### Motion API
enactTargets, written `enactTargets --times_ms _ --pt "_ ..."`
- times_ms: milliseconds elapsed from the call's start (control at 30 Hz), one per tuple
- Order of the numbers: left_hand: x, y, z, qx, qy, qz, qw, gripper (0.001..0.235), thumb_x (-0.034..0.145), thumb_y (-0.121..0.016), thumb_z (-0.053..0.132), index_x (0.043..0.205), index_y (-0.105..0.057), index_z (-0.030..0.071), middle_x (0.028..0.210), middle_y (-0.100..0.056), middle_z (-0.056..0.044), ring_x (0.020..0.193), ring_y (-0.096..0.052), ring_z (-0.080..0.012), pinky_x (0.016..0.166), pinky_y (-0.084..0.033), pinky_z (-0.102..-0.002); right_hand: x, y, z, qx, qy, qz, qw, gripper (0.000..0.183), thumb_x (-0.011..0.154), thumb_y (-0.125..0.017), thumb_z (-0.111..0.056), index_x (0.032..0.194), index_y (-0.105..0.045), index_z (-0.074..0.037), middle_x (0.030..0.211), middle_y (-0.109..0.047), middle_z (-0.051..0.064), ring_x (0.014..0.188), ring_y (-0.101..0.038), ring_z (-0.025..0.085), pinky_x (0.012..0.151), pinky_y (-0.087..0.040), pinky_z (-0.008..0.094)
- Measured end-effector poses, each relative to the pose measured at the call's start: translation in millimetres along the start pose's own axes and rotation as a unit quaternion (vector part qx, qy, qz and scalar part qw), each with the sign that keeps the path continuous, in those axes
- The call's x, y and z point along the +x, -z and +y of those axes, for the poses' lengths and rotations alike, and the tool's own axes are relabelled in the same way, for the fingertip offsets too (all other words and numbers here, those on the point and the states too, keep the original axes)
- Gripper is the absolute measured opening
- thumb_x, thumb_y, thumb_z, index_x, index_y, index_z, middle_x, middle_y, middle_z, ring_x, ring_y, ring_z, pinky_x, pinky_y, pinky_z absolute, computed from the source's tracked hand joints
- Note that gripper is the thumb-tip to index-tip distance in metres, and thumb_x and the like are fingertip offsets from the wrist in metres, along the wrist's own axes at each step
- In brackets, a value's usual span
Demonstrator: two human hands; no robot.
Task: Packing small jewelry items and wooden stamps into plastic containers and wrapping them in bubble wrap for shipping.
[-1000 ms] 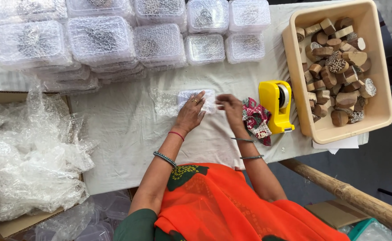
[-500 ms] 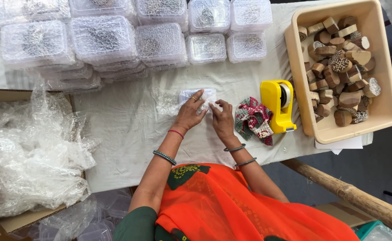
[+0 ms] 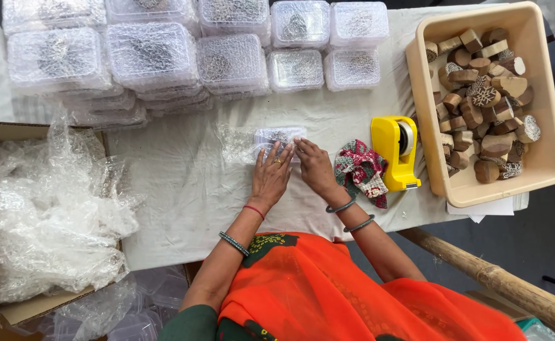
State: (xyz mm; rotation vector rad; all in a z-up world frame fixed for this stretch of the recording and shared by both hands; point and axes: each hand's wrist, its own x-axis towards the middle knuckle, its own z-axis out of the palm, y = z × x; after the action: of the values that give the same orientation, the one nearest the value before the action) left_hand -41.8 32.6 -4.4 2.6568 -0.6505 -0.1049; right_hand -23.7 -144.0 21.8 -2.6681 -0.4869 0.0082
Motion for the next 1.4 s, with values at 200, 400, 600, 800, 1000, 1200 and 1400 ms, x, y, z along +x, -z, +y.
enactTargets --times_ms 200,400,600,800,1000,1200,1400 --pt "-3.1 -3.4 -0.8 0.028 0.01 0.015 0.999 0.053 0.102 -0.053 0.024 0.154 -0.048 0.019 0.164 -0.036 0.007 0.154 -0.027 -0.0198 0.125 -0.02 -0.05 12.6 1.5 10.6 0.141 -0.115 0.066 0.981 0.025 0.096 -0.068 -0.004 0.119 -0.075 -0.01 0.122 -0.068 0.006 0.112 -0.065 0.023 0.091 -0.057 0.035" --pt "-1.3 0.9 0.8 0.024 0.015 0.018 0.999 0.054 0.098 -0.055 0.015 0.151 -0.051 0.018 0.162 -0.041 0.005 0.153 -0.03 -0.0204 0.125 -0.02 -0.053 20.5 0.4 1.4 0.048 -0.081 0.031 0.995 0.028 0.09 -0.073 -0.006 0.117 -0.075 -0.011 0.114 -0.062 0.006 0.105 -0.061 0.026 0.083 -0.056 0.037" --pt "-3.6 -0.3 6.6 0.062 0.013 0.041 0.997 0.058 0.092 -0.057 0.009 0.149 -0.054 0.016 0.16 -0.044 0.004 0.151 -0.035 -0.0232 0.124 -0.016 -0.061 3.4 18.5 5.6 0.187 -0.135 0.075 0.97 0.029 0.089 -0.074 -0.008 0.118 -0.075 -0.01 0.115 -0.062 0.007 0.1 -0.065 0.021 0.076 -0.057 0.032" --pt "-1.9 -1.2 6.2 0.089 0.01 0.038 0.995 0.055 0.092 -0.059 0.012 0.146 -0.058 0.018 0.157 -0.048 0.005 0.147 -0.04 -0.0242 0.125 -0.014 -0.063 -88.4 75.1 59.1 0.172 -0.25 0.247 0.92 0.014 0.095 -0.075 -0.008 0.109 -0.077 -0.008 0.108 -0.071 0.008 0.089 -0.067 0.017 0.068 -0.053 0.029" --pt "-4.6 -5.2 4.5 0.068 0.022 0.042 0.997 0.054 0.095 -0.064 0.027 0.148 -0.056 0.022 0.159 -0.044 0.008 0.148 -0.038 -0.0239 0.122 -0.018 -0.066 -170.6 123.5 177.6 0.174 -0.431 0.261 0.846 0.014 0.096 -0.074 -0.013 0.106 -0.077 -0.003 0.094 -0.071 0.004 0.084 -0.066 0.011 0.075 -0.052 0.021" --pt "-5.6 -7.1 2.9 0.08 0.038 0.006 0.996 0.059 0.094 -0.066 0.033 0.151 -0.051 0.025 0.162 -0.037 0.012 0.149 -0.033 -0.0225 0.118 -0.025 -0.067 -193.0 99.6 228.9 0.367 -0.488 0.129 0.781 0.018 0.095 -0.076 -0.016 0.096 -0.075 0.002 0.08 -0.069 0.001 0.069 -0.054 0.009 0.063 -0.043 0.025" --pt "-4.8 -6.2 1.9 0.072 0.042 -0.005 0.996 0.061 0.093 -0.068 0.03 0.151 -0.05 0.027 0.163 -0.035 0.013 0.149 -0.031 -0.0221 0.118 -0.026 -0.066 -184.8 110.5 208.7 0.377 -0.465 0.134 0.79 0.014 0.091 -0.075 -0.013 0.094 -0.073 0.0 0.08 -0.07 0.0 0.069 -0.059 0.005 0.065 -0.048 0.021"
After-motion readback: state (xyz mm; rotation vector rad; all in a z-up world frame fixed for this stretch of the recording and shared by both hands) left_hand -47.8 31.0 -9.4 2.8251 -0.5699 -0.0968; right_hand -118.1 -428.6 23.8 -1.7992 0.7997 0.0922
